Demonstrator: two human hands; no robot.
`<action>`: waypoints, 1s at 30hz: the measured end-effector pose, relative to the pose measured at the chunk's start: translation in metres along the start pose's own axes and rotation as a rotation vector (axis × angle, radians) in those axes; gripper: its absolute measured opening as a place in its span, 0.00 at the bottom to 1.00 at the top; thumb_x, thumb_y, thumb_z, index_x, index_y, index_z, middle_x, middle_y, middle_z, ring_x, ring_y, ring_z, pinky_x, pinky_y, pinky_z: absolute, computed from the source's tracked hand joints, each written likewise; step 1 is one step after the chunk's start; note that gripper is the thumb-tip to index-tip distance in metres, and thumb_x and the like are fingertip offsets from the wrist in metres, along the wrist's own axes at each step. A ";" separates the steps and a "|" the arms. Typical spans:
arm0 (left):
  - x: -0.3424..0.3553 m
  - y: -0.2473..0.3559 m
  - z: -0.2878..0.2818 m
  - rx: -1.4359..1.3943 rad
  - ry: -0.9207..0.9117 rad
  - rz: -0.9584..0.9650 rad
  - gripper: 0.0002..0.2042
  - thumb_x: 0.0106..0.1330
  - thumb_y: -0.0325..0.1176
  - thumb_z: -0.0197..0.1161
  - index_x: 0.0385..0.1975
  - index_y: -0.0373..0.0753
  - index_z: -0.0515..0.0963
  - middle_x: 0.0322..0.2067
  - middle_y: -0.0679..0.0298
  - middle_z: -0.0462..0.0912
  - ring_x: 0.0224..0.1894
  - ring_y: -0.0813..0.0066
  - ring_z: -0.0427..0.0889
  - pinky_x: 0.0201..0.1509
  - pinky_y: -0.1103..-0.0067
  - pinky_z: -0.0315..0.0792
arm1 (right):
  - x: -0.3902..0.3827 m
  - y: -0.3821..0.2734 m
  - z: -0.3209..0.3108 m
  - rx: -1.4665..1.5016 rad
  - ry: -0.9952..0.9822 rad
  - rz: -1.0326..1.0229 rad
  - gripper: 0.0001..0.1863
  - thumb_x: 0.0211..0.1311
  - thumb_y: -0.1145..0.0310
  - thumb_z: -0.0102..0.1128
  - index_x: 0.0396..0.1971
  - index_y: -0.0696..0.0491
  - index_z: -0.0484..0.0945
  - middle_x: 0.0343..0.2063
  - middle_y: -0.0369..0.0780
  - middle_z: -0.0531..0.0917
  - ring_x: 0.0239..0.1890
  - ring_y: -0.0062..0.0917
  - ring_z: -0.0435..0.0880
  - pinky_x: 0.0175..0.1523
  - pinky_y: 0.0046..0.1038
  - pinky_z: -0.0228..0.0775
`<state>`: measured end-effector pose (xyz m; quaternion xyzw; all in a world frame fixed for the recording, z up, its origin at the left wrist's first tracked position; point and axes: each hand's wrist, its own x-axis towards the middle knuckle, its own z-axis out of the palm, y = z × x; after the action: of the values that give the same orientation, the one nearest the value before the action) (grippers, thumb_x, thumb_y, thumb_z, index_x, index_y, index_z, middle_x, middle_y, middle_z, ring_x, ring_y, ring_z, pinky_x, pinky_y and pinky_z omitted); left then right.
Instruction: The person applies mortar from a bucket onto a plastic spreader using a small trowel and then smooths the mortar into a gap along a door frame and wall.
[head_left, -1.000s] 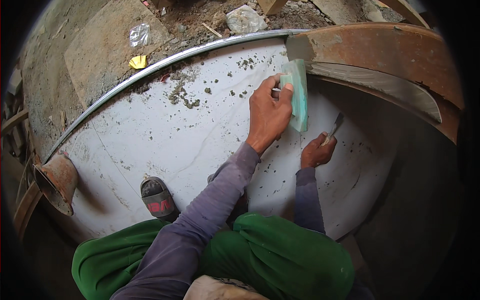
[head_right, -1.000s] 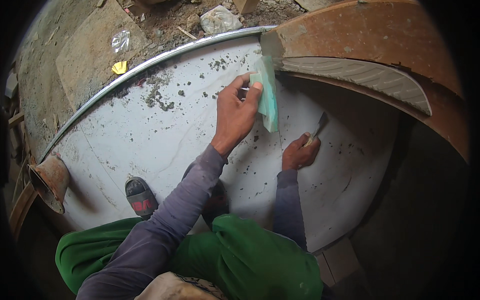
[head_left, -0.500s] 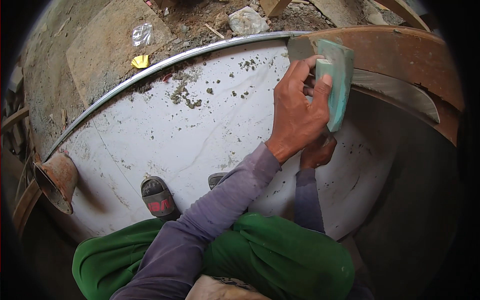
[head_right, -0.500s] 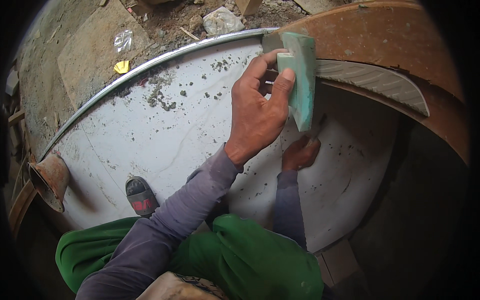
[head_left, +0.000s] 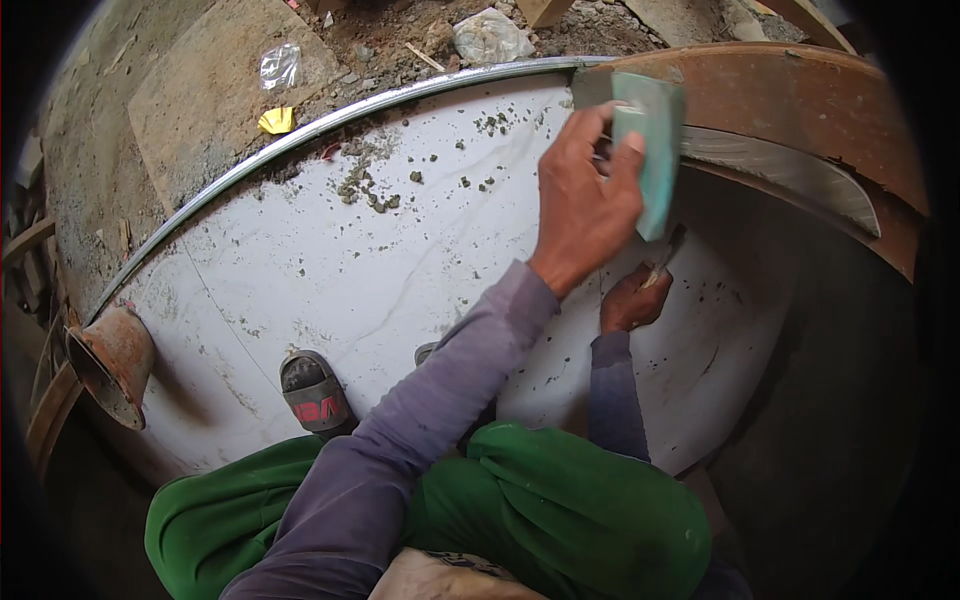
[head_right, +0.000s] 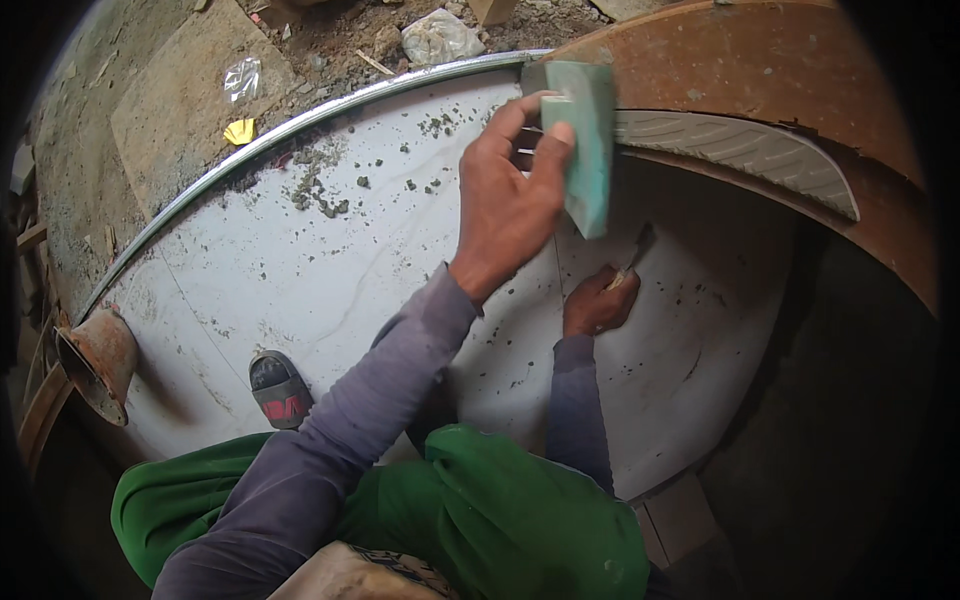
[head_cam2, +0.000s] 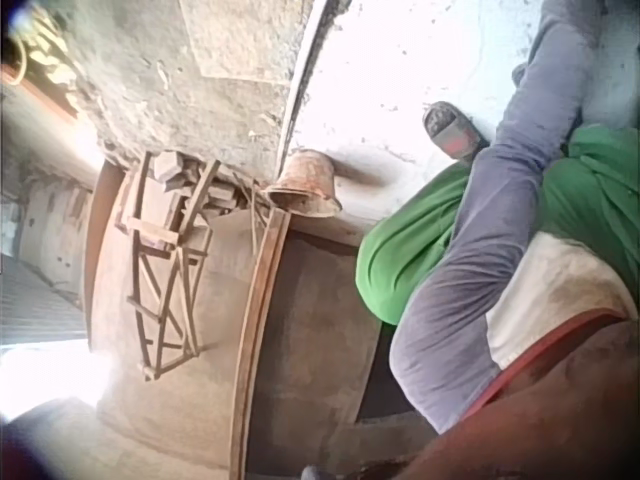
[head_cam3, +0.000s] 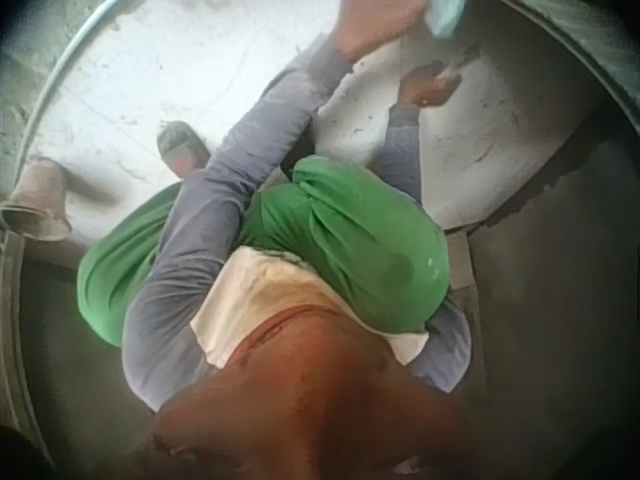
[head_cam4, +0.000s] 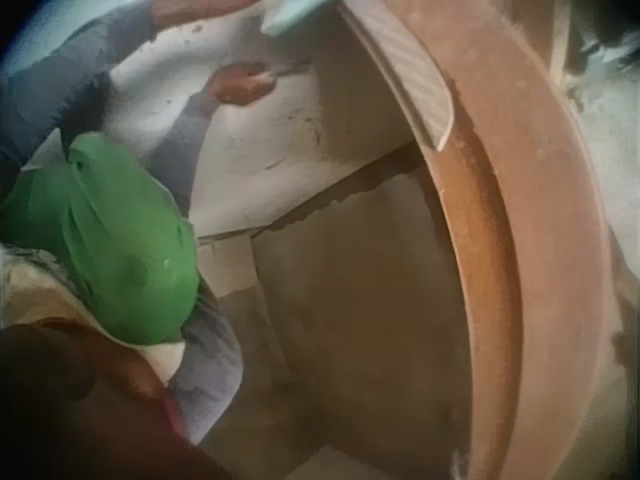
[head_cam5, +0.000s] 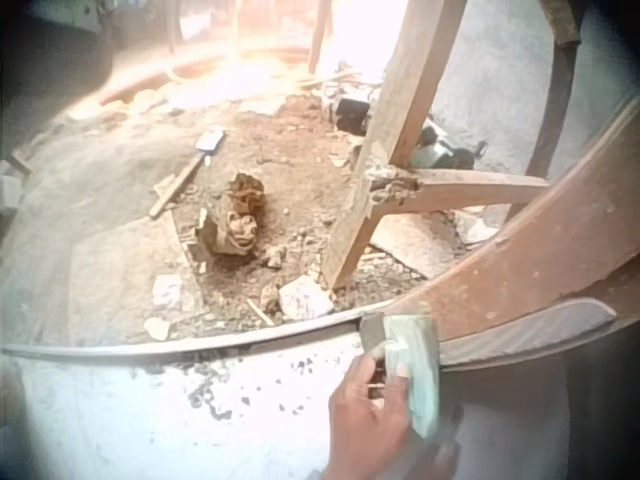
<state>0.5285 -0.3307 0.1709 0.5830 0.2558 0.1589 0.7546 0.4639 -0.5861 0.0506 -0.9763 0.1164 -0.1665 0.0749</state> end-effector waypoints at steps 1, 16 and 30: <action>-0.017 0.024 0.008 -0.082 0.035 0.172 0.16 0.76 0.34 0.64 0.56 0.30 0.81 0.42 0.55 0.87 0.40 0.74 0.85 0.43 0.75 0.80 | 0.001 0.003 -0.002 -0.008 -0.001 -0.010 0.17 0.76 0.59 0.59 0.46 0.61 0.79 0.40 0.53 0.86 0.42 0.52 0.86 0.46 0.45 0.78; 0.035 -0.058 -0.021 0.096 0.068 -0.201 0.20 0.77 0.35 0.61 0.62 0.29 0.79 0.43 0.56 0.88 0.39 0.74 0.85 0.47 0.74 0.80 | 0.008 -0.011 -0.005 0.034 -0.026 0.018 0.17 0.76 0.59 0.58 0.47 0.59 0.78 0.41 0.51 0.83 0.42 0.50 0.84 0.48 0.47 0.77; -0.046 0.057 0.001 -0.144 -0.098 0.236 0.18 0.78 0.33 0.63 0.61 0.30 0.78 0.47 0.57 0.85 0.46 0.74 0.83 0.52 0.76 0.78 | 0.007 0.015 0.005 -0.012 0.020 -0.002 0.17 0.74 0.60 0.61 0.48 0.60 0.79 0.43 0.53 0.85 0.43 0.52 0.85 0.49 0.46 0.78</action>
<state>0.4941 -0.3407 0.2352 0.5605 0.1362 0.2359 0.7821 0.4694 -0.6015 0.0457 -0.9751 0.1173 -0.1754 0.0677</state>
